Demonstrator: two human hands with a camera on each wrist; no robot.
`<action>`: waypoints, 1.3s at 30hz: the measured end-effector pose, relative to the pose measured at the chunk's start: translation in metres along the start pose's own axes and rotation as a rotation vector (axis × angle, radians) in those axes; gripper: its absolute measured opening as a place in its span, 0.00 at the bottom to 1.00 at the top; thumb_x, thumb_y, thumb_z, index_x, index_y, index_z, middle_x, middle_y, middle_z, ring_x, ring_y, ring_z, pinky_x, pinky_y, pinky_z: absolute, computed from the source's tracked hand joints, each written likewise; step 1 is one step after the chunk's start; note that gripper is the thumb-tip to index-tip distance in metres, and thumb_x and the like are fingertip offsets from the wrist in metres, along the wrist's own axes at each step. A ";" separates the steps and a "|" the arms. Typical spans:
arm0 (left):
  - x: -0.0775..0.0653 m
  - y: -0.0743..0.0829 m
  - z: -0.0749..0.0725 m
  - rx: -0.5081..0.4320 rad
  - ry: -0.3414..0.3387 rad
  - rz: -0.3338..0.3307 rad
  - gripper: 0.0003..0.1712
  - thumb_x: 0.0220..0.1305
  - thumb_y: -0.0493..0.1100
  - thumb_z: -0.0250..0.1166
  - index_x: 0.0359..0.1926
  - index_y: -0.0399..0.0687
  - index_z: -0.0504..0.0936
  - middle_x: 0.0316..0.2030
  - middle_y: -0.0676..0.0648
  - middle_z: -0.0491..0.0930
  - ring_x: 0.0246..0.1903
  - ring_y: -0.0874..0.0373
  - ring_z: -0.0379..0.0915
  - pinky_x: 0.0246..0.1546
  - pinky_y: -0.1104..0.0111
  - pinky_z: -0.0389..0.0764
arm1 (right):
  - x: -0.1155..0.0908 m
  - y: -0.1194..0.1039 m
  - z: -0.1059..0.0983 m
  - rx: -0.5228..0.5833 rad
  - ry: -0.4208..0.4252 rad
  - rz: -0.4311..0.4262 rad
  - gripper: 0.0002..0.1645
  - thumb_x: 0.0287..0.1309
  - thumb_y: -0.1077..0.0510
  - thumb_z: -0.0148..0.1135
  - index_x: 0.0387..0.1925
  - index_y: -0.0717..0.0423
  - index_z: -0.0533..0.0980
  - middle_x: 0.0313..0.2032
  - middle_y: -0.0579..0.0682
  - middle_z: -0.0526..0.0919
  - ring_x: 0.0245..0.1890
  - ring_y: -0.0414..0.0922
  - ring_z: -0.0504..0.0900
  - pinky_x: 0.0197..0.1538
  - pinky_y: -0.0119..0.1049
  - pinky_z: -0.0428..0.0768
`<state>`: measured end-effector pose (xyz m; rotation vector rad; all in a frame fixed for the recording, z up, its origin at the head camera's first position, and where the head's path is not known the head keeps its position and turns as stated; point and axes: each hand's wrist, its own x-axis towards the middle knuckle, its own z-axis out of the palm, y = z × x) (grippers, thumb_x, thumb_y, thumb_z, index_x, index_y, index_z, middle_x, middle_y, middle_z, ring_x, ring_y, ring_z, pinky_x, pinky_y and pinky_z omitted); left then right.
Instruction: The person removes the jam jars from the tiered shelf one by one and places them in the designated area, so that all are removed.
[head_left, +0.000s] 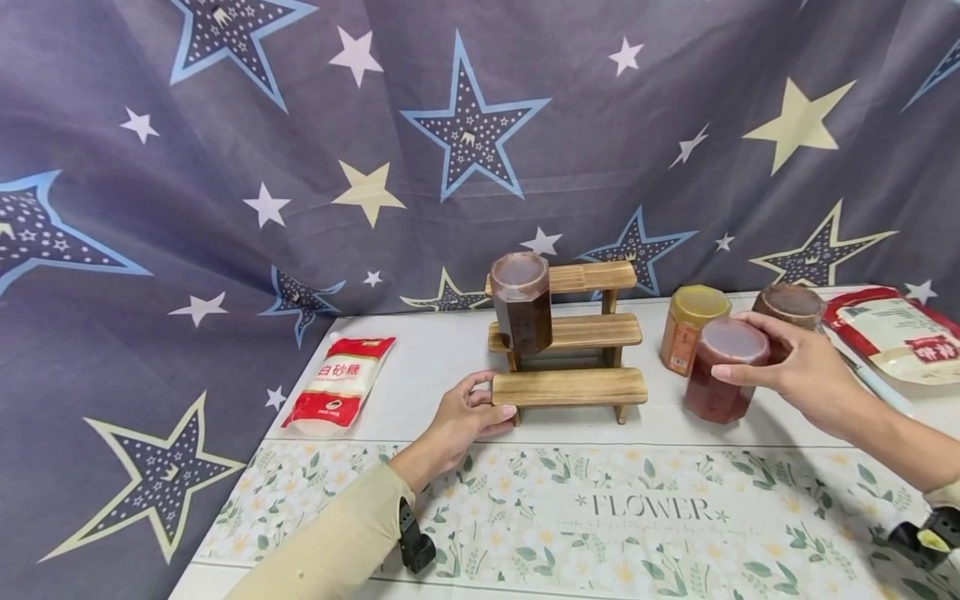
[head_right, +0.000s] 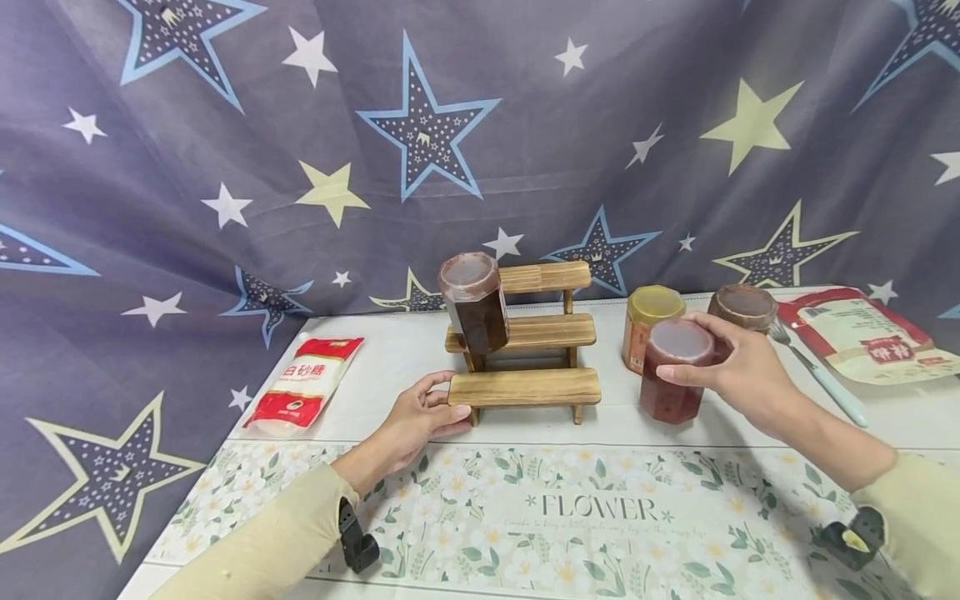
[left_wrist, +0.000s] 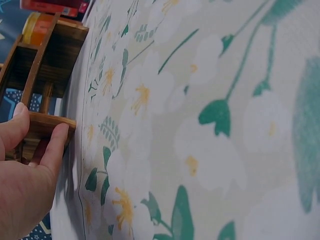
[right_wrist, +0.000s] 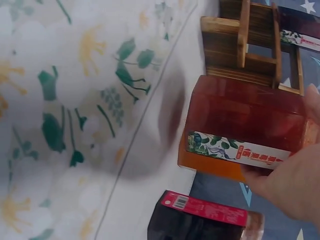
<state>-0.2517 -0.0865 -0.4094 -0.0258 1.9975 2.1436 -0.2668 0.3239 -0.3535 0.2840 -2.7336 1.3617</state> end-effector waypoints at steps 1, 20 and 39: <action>0.000 0.000 0.000 0.000 0.001 0.000 0.38 0.58 0.28 0.66 0.68 0.43 0.62 0.47 0.38 0.79 0.43 0.49 0.81 0.49 0.56 0.85 | 0.000 0.000 0.001 -0.001 -0.002 0.003 0.49 0.51 0.47 0.74 0.69 0.57 0.61 0.53 0.56 0.76 0.39 0.19 0.71 0.34 0.18 0.78; 0.000 0.000 0.001 -0.008 0.006 -0.008 0.38 0.58 0.27 0.66 0.67 0.43 0.63 0.47 0.37 0.79 0.42 0.50 0.81 0.48 0.57 0.85 | -0.007 0.006 0.014 -0.004 -0.052 0.056 0.54 0.50 0.41 0.73 0.71 0.57 0.58 0.59 0.63 0.72 0.43 0.26 0.71 0.36 0.21 0.79; -0.002 0.000 0.001 -0.003 0.011 0.000 0.37 0.58 0.26 0.65 0.67 0.43 0.63 0.46 0.38 0.79 0.40 0.52 0.81 0.49 0.57 0.85 | -0.002 0.002 0.005 -0.006 -0.099 -0.080 0.50 0.54 0.52 0.72 0.70 0.63 0.56 0.59 0.64 0.69 0.45 0.27 0.72 0.38 0.18 0.77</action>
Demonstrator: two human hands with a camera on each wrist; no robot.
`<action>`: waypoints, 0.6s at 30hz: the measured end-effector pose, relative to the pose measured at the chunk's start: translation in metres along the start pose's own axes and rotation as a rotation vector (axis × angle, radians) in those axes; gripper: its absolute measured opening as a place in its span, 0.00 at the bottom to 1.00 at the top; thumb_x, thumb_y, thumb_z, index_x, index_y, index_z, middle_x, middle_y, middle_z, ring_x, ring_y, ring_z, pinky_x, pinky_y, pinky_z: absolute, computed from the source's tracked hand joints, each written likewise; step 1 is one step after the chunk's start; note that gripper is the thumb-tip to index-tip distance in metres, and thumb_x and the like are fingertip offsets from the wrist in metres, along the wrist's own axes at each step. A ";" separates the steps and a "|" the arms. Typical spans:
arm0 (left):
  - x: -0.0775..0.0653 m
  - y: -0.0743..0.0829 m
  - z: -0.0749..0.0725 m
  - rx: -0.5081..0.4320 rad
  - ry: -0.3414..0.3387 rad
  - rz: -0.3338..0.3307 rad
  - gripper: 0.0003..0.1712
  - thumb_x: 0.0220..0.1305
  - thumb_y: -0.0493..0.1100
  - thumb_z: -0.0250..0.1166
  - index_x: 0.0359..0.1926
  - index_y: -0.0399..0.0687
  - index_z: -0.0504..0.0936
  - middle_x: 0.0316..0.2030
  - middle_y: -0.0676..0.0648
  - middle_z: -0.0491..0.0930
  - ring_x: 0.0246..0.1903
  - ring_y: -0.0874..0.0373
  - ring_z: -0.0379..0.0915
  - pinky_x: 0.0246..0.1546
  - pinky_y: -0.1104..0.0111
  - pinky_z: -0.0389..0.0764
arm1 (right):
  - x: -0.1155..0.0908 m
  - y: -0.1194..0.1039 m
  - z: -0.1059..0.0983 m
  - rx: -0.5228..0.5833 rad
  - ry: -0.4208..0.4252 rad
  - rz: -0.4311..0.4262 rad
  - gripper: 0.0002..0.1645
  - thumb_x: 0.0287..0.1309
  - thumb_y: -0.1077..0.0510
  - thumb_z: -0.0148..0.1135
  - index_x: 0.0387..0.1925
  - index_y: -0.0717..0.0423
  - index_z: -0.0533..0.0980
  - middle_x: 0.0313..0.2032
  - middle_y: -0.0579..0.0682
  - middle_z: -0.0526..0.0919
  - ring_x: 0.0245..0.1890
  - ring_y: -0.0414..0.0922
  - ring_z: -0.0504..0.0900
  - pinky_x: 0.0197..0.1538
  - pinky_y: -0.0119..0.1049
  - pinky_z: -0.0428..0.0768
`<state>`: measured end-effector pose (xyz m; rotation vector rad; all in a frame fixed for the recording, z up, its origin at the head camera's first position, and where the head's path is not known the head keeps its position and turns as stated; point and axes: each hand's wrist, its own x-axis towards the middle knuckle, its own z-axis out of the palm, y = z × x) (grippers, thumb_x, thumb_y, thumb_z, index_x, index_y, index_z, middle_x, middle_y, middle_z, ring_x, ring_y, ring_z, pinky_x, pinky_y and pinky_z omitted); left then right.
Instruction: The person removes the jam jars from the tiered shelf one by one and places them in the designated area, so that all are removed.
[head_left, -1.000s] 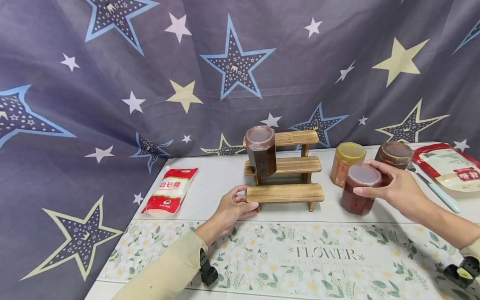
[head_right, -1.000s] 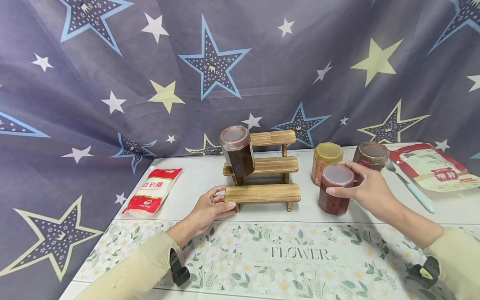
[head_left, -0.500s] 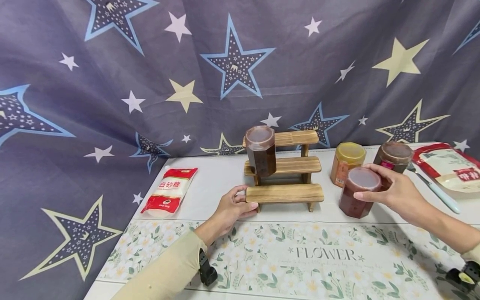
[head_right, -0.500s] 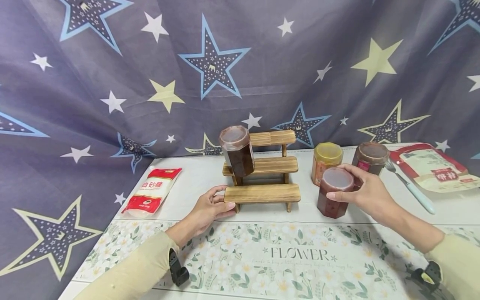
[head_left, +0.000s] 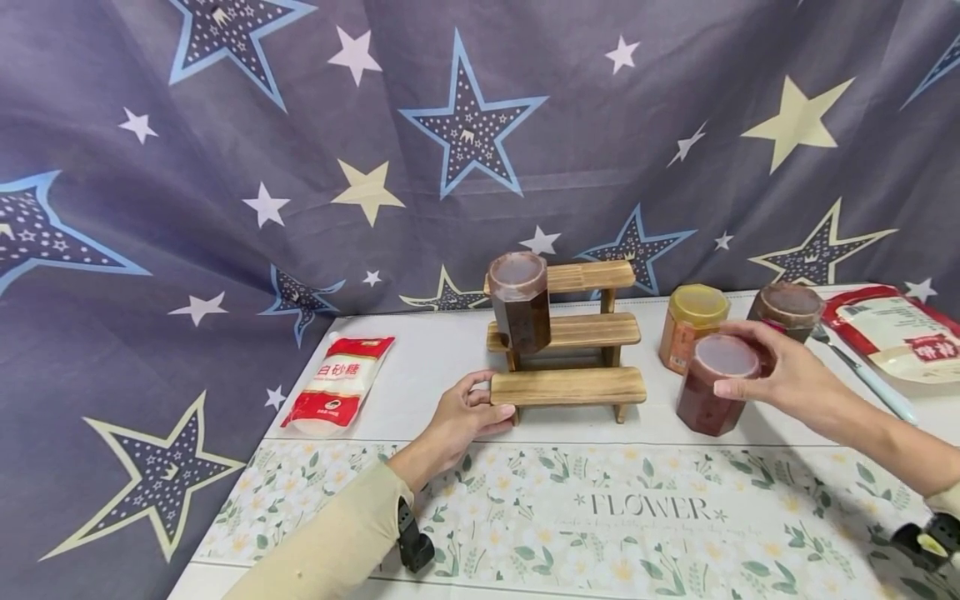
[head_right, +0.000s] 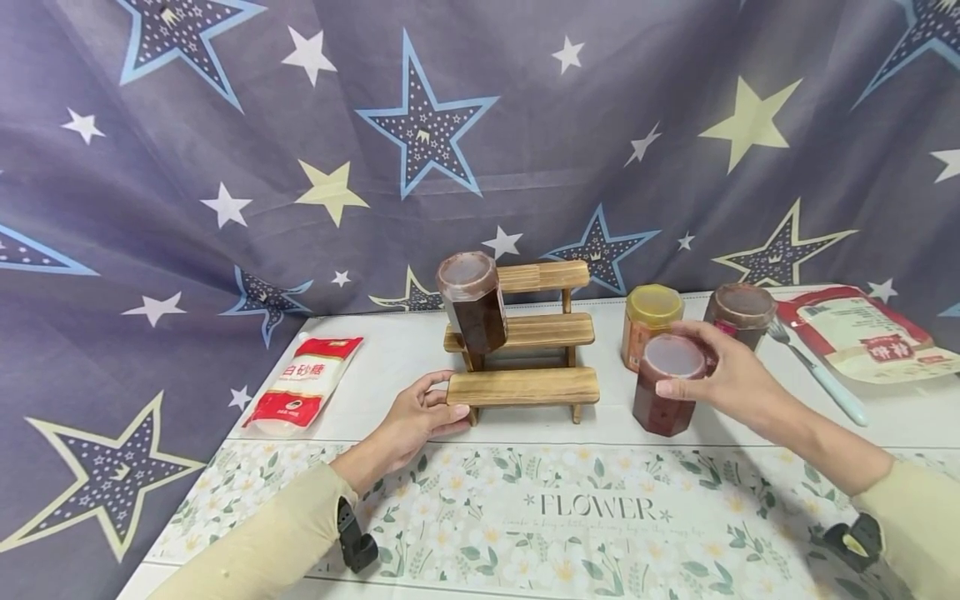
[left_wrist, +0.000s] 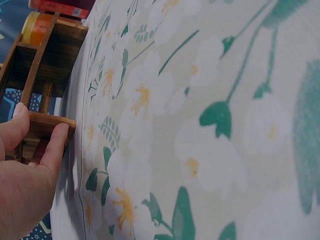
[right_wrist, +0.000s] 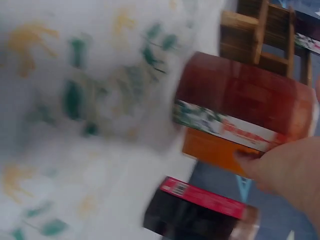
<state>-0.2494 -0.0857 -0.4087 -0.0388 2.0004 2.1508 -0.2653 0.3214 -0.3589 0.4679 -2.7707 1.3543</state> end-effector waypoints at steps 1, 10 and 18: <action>0.000 0.000 0.000 0.000 0.000 0.002 0.37 0.58 0.26 0.65 0.67 0.43 0.63 0.46 0.38 0.79 0.40 0.52 0.81 0.49 0.56 0.85 | 0.002 -0.003 -0.003 -0.010 0.007 -0.013 0.49 0.54 0.52 0.72 0.70 0.62 0.57 0.59 0.63 0.69 0.45 0.28 0.71 0.38 0.16 0.76; 0.001 -0.001 0.000 0.001 -0.002 0.000 0.37 0.58 0.27 0.66 0.67 0.43 0.63 0.46 0.37 0.79 0.41 0.52 0.81 0.49 0.56 0.85 | 0.021 -0.051 -0.020 0.058 0.033 -0.117 0.45 0.55 0.58 0.71 0.70 0.49 0.58 0.64 0.52 0.65 0.60 0.47 0.70 0.47 0.12 0.75; 0.002 0.000 -0.001 0.005 0.001 -0.007 0.37 0.58 0.27 0.66 0.67 0.42 0.63 0.47 0.36 0.78 0.42 0.49 0.81 0.50 0.55 0.84 | 0.039 -0.101 0.004 0.120 -0.049 -0.222 0.46 0.54 0.59 0.71 0.71 0.45 0.58 0.66 0.49 0.65 0.64 0.48 0.66 0.61 0.39 0.76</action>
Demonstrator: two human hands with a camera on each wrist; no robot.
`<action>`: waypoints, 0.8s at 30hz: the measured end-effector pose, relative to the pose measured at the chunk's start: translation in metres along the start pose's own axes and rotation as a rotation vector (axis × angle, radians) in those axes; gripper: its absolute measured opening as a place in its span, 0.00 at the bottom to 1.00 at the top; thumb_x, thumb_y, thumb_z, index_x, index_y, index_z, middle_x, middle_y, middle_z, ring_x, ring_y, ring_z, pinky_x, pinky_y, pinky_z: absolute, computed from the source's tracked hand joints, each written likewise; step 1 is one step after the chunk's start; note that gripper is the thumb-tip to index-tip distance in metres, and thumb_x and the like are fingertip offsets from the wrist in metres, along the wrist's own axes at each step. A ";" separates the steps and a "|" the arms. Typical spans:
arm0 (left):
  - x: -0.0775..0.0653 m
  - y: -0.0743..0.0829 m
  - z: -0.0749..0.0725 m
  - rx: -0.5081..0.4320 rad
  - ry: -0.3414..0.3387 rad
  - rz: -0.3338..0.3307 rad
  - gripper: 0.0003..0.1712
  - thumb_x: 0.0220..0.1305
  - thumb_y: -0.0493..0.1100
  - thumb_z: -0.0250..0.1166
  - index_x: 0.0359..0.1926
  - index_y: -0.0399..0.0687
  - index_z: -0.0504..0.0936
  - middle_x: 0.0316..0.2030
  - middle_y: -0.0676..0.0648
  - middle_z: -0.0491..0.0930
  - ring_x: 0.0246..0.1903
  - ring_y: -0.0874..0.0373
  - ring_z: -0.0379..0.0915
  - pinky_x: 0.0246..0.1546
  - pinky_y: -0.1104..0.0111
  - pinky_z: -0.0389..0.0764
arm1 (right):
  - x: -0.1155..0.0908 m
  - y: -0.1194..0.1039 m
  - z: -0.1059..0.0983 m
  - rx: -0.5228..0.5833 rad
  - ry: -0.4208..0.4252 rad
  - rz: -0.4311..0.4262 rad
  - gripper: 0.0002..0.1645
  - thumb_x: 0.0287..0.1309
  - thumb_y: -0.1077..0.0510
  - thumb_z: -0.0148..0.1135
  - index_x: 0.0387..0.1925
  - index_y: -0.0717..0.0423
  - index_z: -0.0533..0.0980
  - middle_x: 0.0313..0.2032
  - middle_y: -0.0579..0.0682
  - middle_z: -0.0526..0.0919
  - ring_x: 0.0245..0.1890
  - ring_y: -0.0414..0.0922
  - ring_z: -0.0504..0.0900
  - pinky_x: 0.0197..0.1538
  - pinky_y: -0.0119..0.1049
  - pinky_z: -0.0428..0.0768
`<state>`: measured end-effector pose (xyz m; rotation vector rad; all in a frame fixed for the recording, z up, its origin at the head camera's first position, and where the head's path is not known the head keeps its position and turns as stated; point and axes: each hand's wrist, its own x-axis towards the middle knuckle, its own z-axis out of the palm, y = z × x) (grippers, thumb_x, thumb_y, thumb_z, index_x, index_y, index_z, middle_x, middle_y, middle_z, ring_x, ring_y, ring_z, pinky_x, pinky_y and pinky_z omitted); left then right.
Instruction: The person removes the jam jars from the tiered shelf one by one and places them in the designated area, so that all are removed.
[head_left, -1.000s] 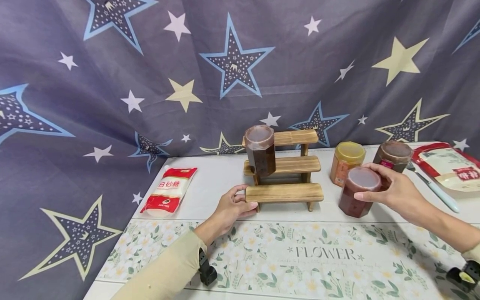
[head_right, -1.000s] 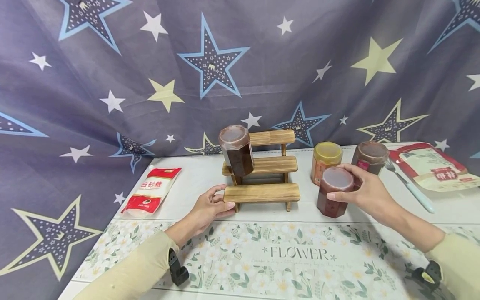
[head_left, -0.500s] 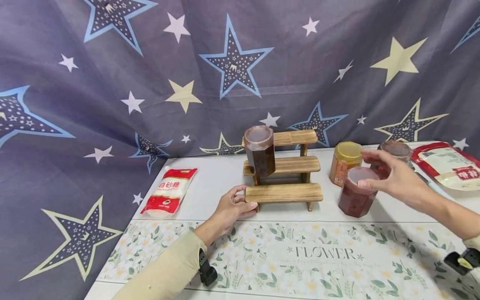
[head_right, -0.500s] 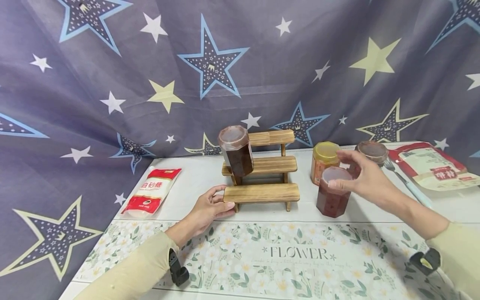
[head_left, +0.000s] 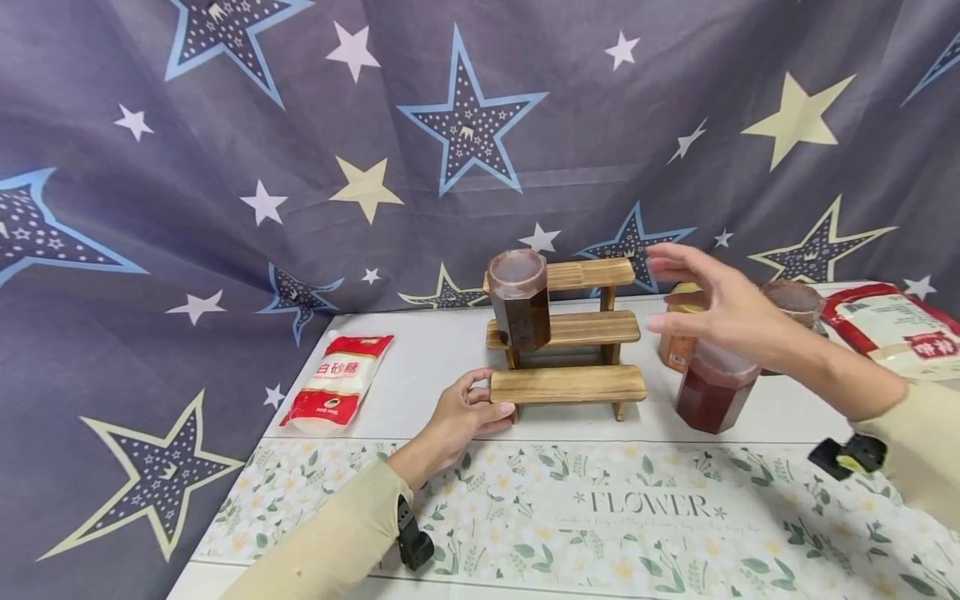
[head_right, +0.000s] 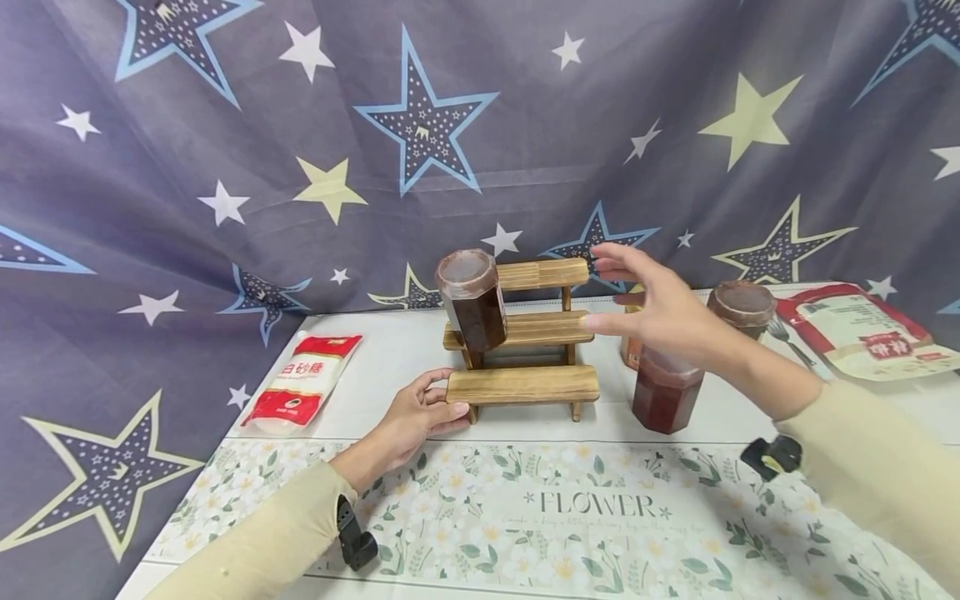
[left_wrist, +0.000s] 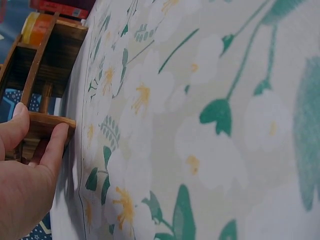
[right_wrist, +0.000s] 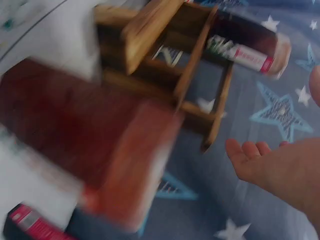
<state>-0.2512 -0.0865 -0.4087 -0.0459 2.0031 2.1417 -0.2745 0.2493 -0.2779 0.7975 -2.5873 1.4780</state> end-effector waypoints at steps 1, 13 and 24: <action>0.000 0.000 0.000 -0.003 0.000 -0.002 0.37 0.58 0.27 0.66 0.67 0.42 0.63 0.47 0.37 0.78 0.42 0.50 0.81 0.50 0.55 0.84 | 0.004 -0.004 0.004 0.009 -0.013 -0.013 0.47 0.54 0.59 0.71 0.71 0.45 0.58 0.66 0.48 0.65 0.65 0.47 0.65 0.63 0.43 0.75; 0.002 -0.002 0.000 -0.007 -0.008 0.008 0.38 0.57 0.26 0.66 0.67 0.42 0.62 0.47 0.36 0.78 0.41 0.50 0.82 0.49 0.56 0.85 | 0.036 -0.027 0.035 0.091 -0.061 -0.039 0.48 0.53 0.59 0.72 0.71 0.50 0.57 0.63 0.54 0.68 0.64 0.51 0.66 0.67 0.52 0.70; 0.001 -0.001 0.001 -0.009 -0.002 0.012 0.37 0.58 0.27 0.66 0.67 0.42 0.63 0.48 0.35 0.78 0.42 0.48 0.81 0.50 0.54 0.84 | 0.074 -0.030 0.072 0.158 -0.135 -0.018 0.54 0.49 0.60 0.75 0.72 0.54 0.54 0.60 0.60 0.68 0.62 0.54 0.68 0.64 0.52 0.74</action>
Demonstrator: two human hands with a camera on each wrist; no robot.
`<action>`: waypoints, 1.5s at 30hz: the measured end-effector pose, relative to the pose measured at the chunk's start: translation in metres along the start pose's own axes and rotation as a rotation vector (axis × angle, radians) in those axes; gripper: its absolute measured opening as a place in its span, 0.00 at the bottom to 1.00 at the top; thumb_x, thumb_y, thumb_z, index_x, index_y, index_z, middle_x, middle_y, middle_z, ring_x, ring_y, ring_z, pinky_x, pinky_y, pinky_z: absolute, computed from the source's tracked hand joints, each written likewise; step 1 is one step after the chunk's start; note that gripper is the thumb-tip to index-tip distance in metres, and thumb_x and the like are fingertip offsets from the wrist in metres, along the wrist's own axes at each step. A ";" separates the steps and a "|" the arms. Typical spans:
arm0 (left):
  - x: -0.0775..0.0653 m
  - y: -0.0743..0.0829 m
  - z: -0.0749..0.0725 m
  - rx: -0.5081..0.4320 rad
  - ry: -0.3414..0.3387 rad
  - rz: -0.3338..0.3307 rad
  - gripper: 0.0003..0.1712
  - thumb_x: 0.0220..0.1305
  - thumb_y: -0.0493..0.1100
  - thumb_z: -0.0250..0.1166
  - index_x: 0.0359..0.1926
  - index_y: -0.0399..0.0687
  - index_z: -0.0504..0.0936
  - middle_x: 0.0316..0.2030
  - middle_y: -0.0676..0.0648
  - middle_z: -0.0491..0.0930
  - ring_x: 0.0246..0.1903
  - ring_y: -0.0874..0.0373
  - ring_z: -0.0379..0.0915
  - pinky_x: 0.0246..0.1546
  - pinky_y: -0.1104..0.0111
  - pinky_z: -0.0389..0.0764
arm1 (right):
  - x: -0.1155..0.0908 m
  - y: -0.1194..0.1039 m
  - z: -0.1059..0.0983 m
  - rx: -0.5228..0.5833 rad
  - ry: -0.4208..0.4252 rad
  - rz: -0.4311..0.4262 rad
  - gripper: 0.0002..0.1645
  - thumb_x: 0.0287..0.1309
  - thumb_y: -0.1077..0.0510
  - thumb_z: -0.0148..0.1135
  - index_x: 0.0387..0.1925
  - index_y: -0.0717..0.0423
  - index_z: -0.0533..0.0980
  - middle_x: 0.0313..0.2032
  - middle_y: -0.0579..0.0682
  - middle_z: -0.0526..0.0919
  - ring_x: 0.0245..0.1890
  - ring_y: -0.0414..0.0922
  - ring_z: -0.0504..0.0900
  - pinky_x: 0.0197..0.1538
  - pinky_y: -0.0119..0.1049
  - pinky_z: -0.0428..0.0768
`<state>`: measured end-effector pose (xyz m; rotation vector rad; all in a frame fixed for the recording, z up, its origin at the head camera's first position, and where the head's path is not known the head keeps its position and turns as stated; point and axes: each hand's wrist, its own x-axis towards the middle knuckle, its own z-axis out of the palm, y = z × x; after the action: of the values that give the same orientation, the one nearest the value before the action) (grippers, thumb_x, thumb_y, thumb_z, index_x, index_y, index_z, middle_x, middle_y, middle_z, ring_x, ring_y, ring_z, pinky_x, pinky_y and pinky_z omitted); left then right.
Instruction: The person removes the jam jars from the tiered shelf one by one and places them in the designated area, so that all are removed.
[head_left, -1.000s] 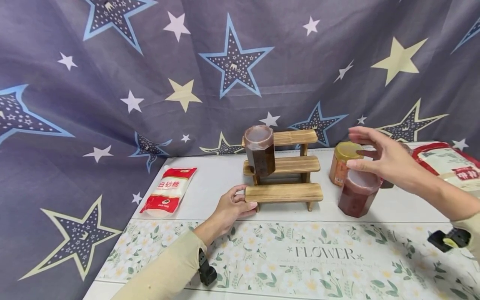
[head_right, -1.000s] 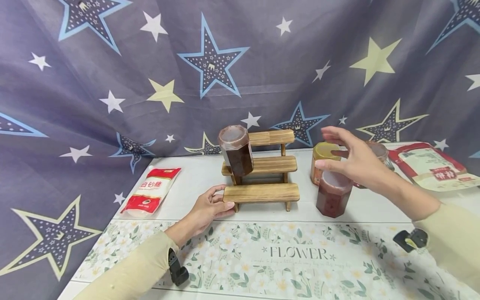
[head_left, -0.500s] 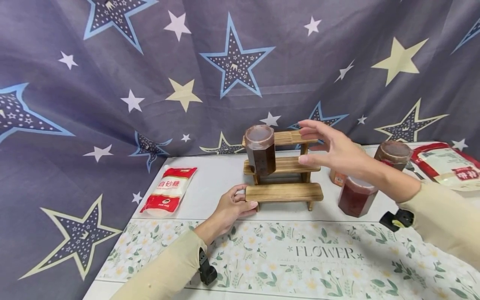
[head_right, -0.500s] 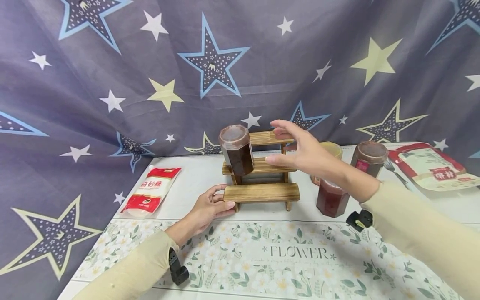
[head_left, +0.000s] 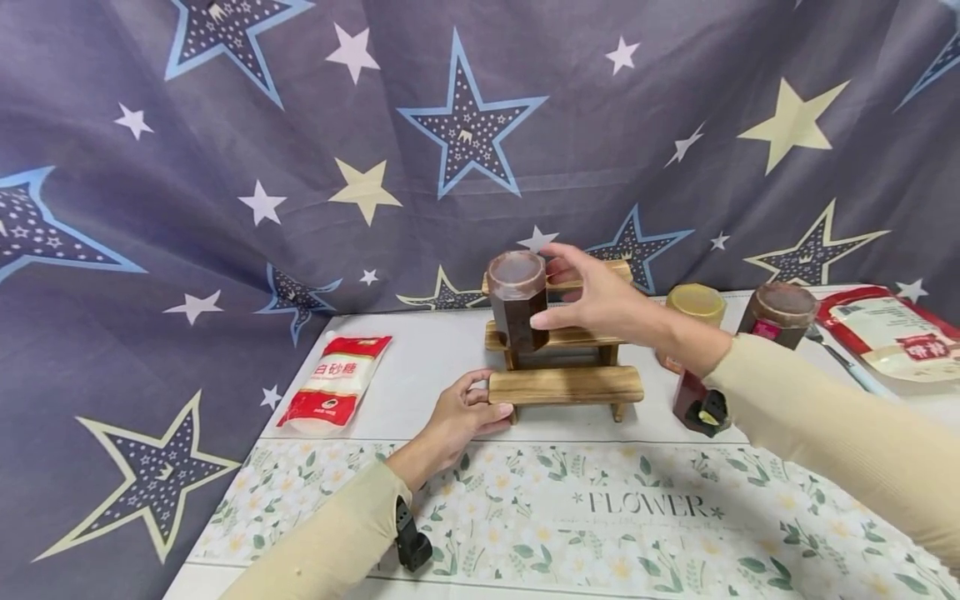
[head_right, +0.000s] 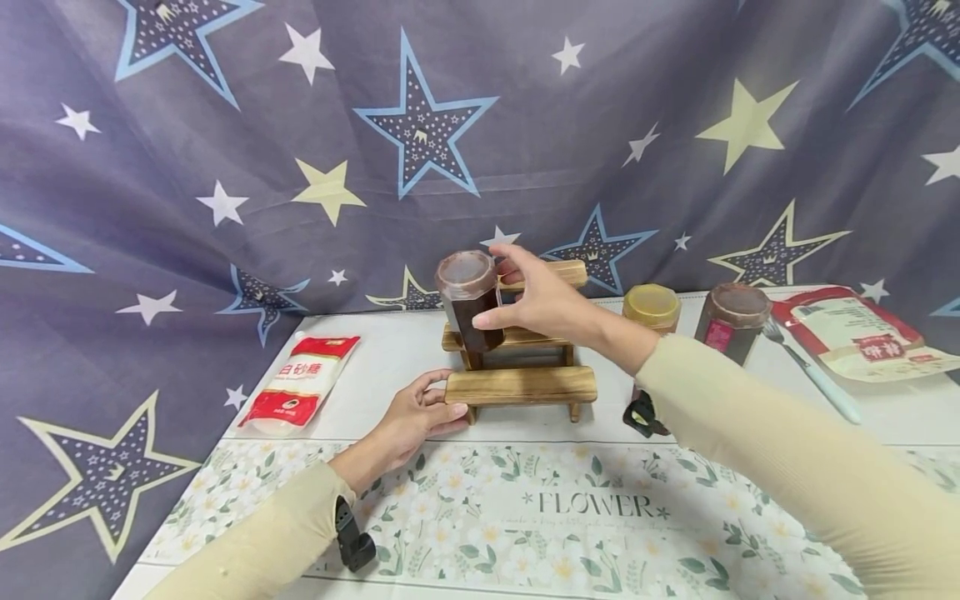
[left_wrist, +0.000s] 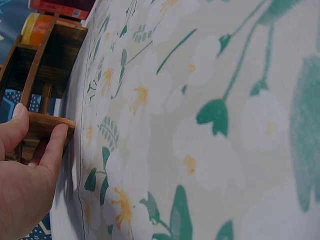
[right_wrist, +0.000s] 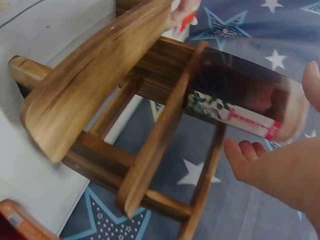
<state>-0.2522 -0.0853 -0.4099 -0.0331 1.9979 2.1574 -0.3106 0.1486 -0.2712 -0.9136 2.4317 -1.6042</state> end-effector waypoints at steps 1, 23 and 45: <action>0.000 0.000 0.000 0.000 0.002 0.001 0.37 0.58 0.27 0.66 0.67 0.42 0.63 0.48 0.35 0.78 0.42 0.49 0.81 0.50 0.54 0.84 | 0.003 0.001 0.003 0.008 -0.014 0.004 0.54 0.49 0.60 0.75 0.72 0.55 0.53 0.60 0.60 0.69 0.62 0.54 0.68 0.63 0.51 0.75; -0.001 0.001 -0.002 0.015 -0.010 -0.002 0.38 0.59 0.28 0.66 0.68 0.43 0.61 0.47 0.36 0.78 0.41 0.50 0.82 0.50 0.55 0.84 | 0.029 0.003 0.023 0.047 0.000 -0.080 0.45 0.52 0.58 0.73 0.66 0.58 0.59 0.56 0.56 0.70 0.53 0.51 0.74 0.52 0.44 0.81; 0.000 0.003 -0.001 0.007 0.000 -0.023 0.37 0.57 0.27 0.66 0.66 0.43 0.63 0.47 0.37 0.78 0.42 0.50 0.81 0.48 0.56 0.85 | -0.007 -0.030 0.003 0.058 0.124 -0.093 0.44 0.43 0.54 0.79 0.62 0.47 0.68 0.52 0.47 0.76 0.50 0.43 0.76 0.48 0.39 0.83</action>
<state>-0.2524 -0.0861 -0.4073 -0.0544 1.9950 2.1367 -0.2903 0.1415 -0.2487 -0.9592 2.4407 -1.8051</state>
